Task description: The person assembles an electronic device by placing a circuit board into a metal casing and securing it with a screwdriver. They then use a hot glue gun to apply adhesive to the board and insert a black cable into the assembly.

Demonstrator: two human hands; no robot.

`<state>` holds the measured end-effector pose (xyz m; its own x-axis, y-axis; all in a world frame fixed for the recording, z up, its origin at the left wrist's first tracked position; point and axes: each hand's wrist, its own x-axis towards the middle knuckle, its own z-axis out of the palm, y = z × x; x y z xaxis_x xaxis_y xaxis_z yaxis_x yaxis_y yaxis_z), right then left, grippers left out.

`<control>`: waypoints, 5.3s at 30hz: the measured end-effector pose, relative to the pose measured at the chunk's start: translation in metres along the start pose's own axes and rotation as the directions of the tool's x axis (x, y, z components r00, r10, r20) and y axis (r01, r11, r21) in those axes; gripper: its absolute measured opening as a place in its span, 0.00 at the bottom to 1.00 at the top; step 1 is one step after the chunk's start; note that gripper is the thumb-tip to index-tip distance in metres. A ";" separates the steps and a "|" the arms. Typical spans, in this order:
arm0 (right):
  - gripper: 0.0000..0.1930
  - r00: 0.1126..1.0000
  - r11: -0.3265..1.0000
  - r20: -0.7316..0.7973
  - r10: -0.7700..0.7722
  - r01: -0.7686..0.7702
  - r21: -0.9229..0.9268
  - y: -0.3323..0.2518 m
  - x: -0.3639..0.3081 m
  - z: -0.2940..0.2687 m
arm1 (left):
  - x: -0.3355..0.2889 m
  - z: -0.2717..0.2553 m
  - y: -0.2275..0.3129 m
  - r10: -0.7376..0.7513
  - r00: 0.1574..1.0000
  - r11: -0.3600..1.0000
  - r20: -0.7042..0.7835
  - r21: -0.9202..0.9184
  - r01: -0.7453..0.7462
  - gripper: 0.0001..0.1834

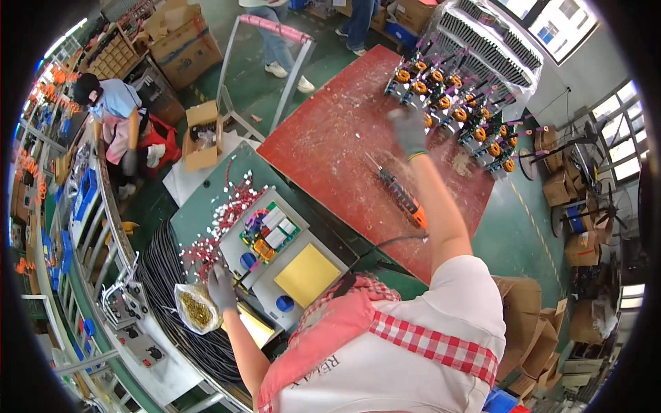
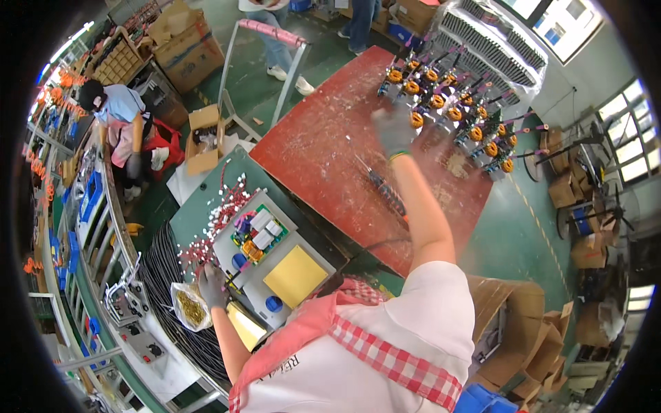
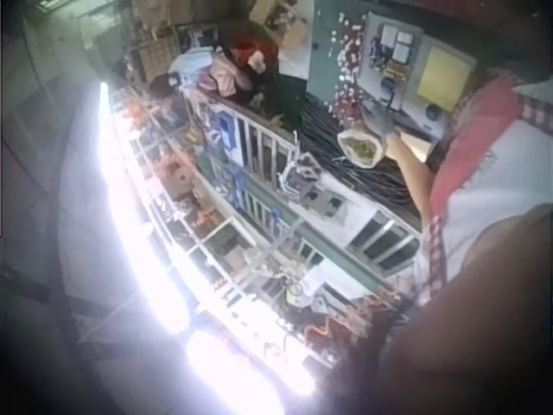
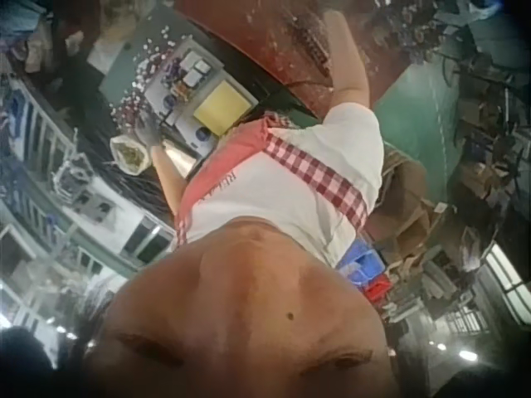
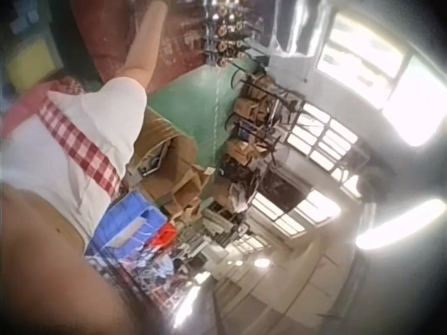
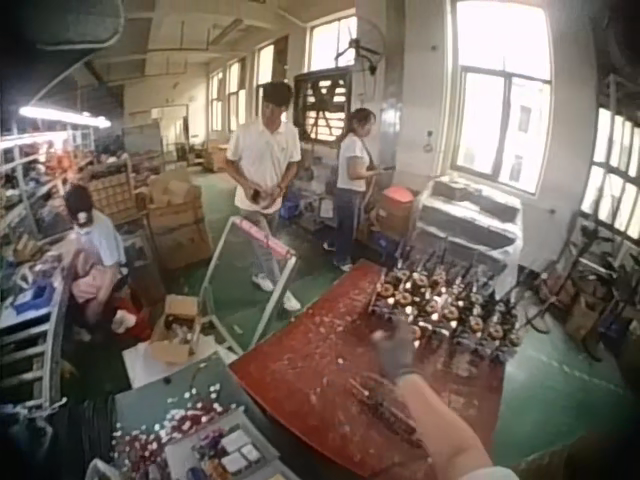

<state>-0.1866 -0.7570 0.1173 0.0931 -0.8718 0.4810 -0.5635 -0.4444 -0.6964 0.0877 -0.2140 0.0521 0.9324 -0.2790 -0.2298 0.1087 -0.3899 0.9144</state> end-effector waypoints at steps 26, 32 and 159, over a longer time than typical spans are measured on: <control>0.06 0.575 0.674 0.497 -0.651 0.135 0.726 -0.268 -0.083 -0.144 | -0.155 0.045 0.250 0.862 0.427 0.402 0.273 0.147 -0.904 0.16; 0.12 0.482 0.498 0.551 -0.681 -0.245 0.832 -0.320 -0.166 -0.130 | -0.174 0.039 0.248 0.858 0.438 0.322 0.267 0.386 -0.865 0.13; 0.21 0.836 -0.320 0.435 -0.334 -0.535 0.782 -0.290 -0.170 -0.090 | -0.098 0.025 0.093 0.095 0.804 -0.045 0.587 -0.804 0.593 0.11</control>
<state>-0.1130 -0.4613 0.2859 0.6233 -0.6703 0.4028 0.7725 0.4476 -0.4505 -0.0021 -0.2453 0.1512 0.5571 -0.7767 -0.2939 0.8251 0.5576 0.0906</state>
